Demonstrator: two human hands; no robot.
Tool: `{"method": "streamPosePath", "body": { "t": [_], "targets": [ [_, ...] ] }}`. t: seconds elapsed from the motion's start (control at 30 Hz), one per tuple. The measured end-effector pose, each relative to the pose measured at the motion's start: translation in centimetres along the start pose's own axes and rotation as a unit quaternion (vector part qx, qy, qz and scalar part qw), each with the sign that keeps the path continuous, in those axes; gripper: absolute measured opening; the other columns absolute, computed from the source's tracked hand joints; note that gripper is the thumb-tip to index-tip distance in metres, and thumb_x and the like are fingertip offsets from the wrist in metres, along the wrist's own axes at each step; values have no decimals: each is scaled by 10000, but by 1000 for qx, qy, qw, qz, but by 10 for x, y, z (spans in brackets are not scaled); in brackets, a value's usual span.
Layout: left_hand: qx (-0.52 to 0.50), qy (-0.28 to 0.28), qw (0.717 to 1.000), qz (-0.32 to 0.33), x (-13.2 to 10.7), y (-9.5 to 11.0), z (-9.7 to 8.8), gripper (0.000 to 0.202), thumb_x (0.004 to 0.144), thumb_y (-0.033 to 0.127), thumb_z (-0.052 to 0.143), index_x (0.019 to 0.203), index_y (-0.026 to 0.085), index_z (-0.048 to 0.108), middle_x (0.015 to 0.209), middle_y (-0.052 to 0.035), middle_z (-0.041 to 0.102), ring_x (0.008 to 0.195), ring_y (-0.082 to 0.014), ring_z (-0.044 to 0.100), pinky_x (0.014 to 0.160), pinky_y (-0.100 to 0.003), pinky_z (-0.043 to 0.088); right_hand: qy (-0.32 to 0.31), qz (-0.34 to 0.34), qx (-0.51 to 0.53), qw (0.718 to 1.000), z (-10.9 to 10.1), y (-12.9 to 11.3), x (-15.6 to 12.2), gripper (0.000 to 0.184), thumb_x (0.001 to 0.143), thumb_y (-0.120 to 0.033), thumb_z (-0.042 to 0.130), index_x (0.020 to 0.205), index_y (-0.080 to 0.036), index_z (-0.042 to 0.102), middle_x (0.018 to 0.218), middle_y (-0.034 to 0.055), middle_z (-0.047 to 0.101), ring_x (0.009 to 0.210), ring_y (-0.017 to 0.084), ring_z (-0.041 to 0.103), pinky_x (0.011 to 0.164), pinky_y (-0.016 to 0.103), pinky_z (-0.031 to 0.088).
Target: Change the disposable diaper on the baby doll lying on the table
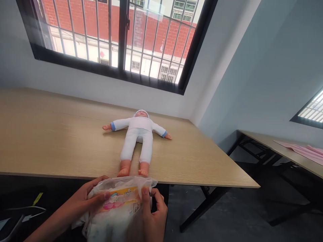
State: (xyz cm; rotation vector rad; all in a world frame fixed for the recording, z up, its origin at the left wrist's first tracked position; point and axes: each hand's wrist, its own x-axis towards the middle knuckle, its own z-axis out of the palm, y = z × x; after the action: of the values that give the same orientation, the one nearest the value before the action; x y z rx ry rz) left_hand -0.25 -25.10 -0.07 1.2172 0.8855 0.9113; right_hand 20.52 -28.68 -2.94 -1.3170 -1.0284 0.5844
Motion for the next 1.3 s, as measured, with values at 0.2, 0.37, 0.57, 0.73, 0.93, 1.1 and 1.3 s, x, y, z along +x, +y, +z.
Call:
{"method": "streamPosePath", "body": {
  "t": [0.2,0.37,0.57,0.73,0.93,1.1,1.3],
  "targets": [
    [16,54,998,-8,-12,10,-1,480,715,529,771,1034,189,657,906,-28,709,848,-215,652,750,-266,518,-24,27,-2,999,2,-1,1,437,841,-579,609,681,-173,632,704,34,639,676,181,593,577,254,470],
    [32,109,994,4,-18,15,-2,511,715,552,748,1096,216,690,1037,-56,736,1002,-277,662,894,-324,524,-39,48,36,997,4,0,3,402,875,-555,578,922,-173,693,859,64,713,813,208,662,722,290,532],
    [42,95,995,10,-20,16,-7,517,726,615,716,1075,234,733,1134,-61,723,1096,-299,630,940,-343,514,-20,-27,-20,999,-5,-6,2,286,852,-471,662,939,-201,699,955,54,717,930,204,662,793,285,523],
    [79,53,996,-5,-26,18,-6,446,672,567,783,925,206,719,925,-23,704,790,-192,629,716,-243,508,-129,-240,-60,960,-8,-17,-3,77,843,-306,715,899,-253,720,873,17,695,860,175,656,775,293,532],
    [86,-45,994,-57,-30,21,1,424,678,482,816,902,175,630,737,40,546,564,-68,408,543,-179,368,-202,-318,-88,922,3,-29,-13,218,889,-236,658,1089,-313,699,949,19,686,926,188,646,845,354,535],
    [41,-83,994,-60,-31,20,8,406,682,444,827,901,180,610,752,52,507,558,-46,367,525,-162,321,-237,-328,-143,903,2,-26,-12,217,885,-258,651,1086,-325,697,1031,25,672,977,196,645,1043,452,464],
    [50,-85,994,-51,-29,15,7,389,686,439,821,905,186,623,711,63,466,528,-39,308,483,-153,275,-236,-331,-144,902,0,-19,-11,66,888,-253,645,944,-280,665,989,11,680,978,181,650,1050,414,454]
  ]
}}
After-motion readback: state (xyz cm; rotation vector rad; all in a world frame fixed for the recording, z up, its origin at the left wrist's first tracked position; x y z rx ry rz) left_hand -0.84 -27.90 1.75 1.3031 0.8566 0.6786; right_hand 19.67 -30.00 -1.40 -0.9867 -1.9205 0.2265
